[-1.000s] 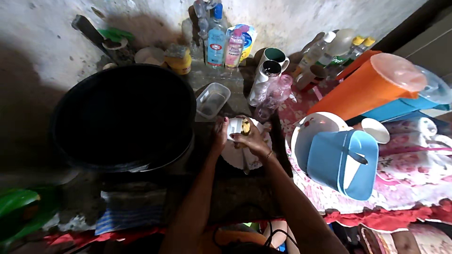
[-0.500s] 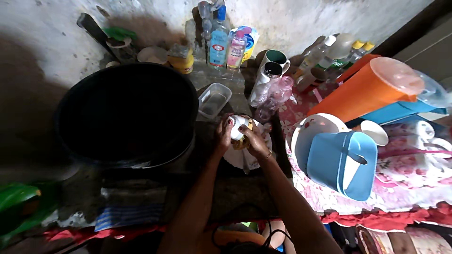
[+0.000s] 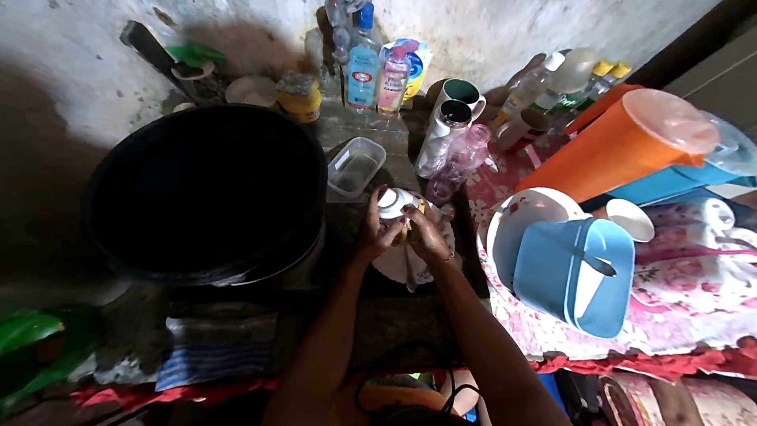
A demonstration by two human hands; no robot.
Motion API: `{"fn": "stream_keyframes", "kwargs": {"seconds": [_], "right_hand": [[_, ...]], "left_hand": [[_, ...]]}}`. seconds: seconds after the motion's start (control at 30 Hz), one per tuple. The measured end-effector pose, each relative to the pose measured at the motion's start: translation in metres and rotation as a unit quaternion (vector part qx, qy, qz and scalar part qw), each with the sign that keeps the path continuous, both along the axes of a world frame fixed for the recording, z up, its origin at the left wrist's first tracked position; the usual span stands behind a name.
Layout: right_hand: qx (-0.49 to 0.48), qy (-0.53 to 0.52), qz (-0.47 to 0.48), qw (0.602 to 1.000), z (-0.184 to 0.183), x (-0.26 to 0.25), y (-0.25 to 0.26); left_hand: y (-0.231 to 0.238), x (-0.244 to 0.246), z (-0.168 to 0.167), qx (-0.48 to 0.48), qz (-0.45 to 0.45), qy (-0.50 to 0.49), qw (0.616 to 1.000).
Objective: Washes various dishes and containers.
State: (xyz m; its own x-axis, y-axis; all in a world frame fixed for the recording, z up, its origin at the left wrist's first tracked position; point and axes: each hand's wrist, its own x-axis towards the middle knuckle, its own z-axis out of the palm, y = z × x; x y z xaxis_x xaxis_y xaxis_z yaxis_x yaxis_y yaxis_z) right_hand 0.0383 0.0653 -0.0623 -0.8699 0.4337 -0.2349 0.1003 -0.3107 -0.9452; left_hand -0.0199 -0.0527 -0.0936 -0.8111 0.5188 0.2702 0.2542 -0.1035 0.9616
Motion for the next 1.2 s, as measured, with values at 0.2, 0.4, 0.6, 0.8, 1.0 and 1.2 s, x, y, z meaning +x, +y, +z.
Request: {"fn": "stream_keyframes", "kwargs": {"seconds": [0.2,0.4,0.6,0.8,1.0,1.2], "right_hand": [[-0.007,0.015,0.013,1.000,-0.0010,0.0030,0.0067],[-0.024,-0.014,-0.006,1.000,0.0008,0.0019,0.0048],[-0.042,-0.007,0.005,0.999,-0.0025,0.0012,0.0073],[-0.056,-0.003,0.018,0.998,-0.0052,0.0031,0.0089],[-0.038,-0.013,-0.001,0.999,-0.0053,0.0018,0.0062],[-0.021,-0.015,-0.018,0.999,-0.0082,0.0014,0.0030]], "left_hand": [[0.0034,0.0012,0.0000,-0.001,-0.010,0.010,1.000],[0.0036,0.0005,-0.0017,-0.032,-0.021,0.022,0.999],[0.0027,-0.0008,-0.0015,-0.039,-0.019,0.031,0.999],[0.0014,-0.0018,0.0000,-0.053,-0.017,0.030,0.998],[0.0014,-0.0010,0.0020,-0.056,-0.014,0.015,0.998],[0.0018,-0.0032,-0.0008,-0.040,-0.013,-0.017,0.999]]}}
